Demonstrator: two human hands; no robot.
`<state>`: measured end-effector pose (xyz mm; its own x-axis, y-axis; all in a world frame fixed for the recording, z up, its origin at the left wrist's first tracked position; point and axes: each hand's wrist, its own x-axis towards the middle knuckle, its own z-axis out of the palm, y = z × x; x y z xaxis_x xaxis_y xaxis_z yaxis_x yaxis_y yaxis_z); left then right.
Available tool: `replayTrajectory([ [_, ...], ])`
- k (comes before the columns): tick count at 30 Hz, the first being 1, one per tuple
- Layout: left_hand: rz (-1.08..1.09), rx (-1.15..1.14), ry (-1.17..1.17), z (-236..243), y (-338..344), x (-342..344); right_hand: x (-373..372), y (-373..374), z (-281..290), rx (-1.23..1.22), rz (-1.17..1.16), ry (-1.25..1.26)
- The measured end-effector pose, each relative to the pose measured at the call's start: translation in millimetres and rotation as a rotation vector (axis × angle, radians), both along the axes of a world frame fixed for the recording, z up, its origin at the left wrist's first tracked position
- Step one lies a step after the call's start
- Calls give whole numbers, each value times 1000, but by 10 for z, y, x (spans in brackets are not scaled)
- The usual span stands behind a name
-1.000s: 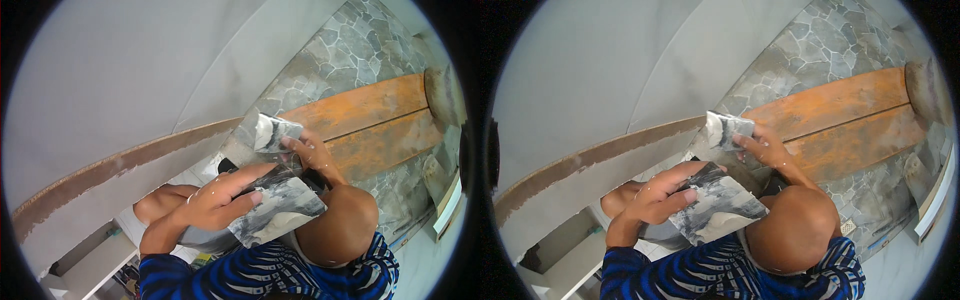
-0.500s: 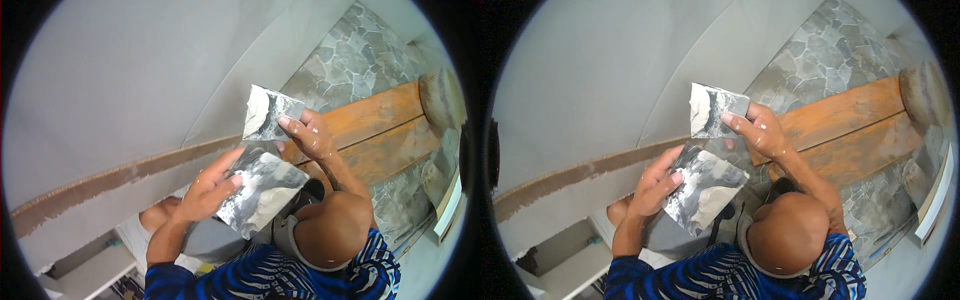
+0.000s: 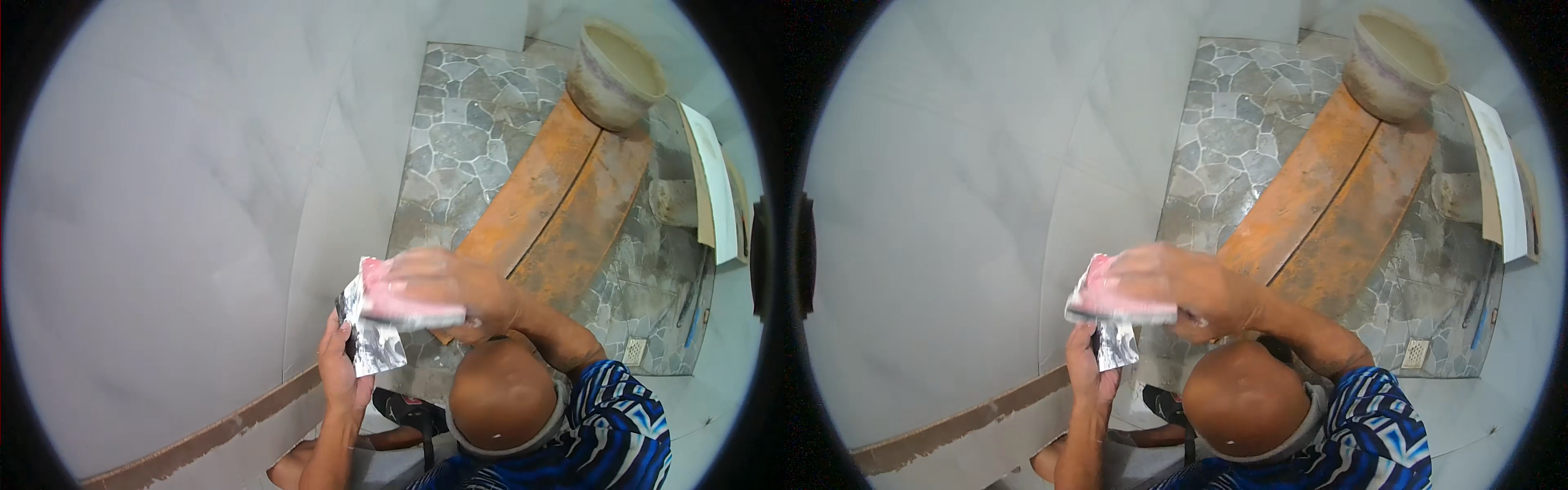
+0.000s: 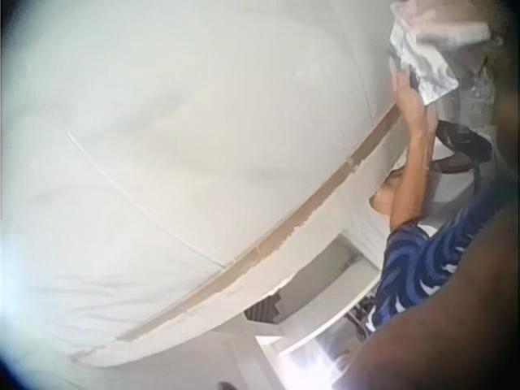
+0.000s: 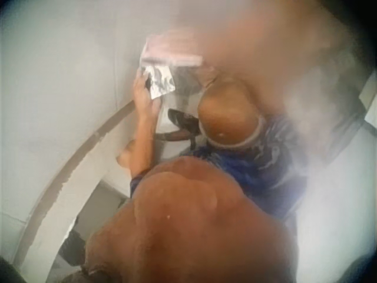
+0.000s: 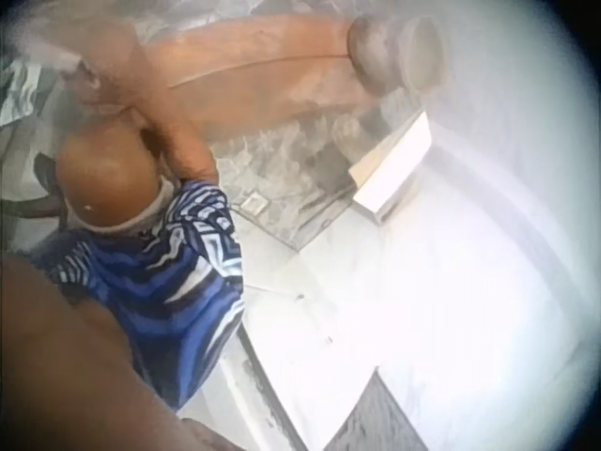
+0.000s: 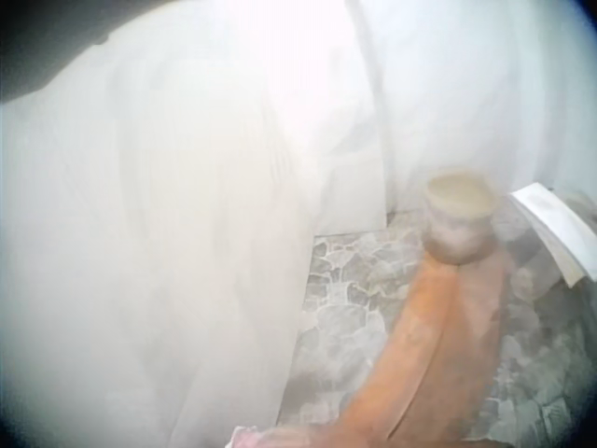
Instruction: The person applies grout to wall tile joints using putty knives, carries a bucket of water across the room, and then washes their hands and cleans the putty knives.
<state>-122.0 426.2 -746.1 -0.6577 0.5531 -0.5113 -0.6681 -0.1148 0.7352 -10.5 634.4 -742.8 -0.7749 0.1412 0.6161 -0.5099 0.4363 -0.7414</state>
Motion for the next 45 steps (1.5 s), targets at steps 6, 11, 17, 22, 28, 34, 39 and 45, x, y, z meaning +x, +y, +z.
replayTrajectory([
  [6, -59, 154, -20, 201, 626, -13, 134, 199, 94, 285, -20, 143],
  [11, -103, 181, 107, 406, 1089, -155, 182, 495, 153, 449, -79, 43],
  [17, -25, 147, 219, 534, 1335, -350, 49, 907, 0, 466, -176, 17],
  [22, -91, 207, 201, 892, 1402, -708, -29, 1090, 84, 479, -242, -220],
  [28, -101, 231, 310, 1519, 1454, -1071, -388, 484, 507, -751, -377, -424],
  [34, -84, 188, 272, 2418, 1387, -1108, -561, 614, 1735, -1411, -181, -37],
  [39, -115, 53, 242, 3742, 1460, -681, -68, 741, 3285, -1439, -277, -69],
  [45, -211, -50, 86, 5795, 1908, 20, 836, 1147, 5590, -1112, -442, -370],
])
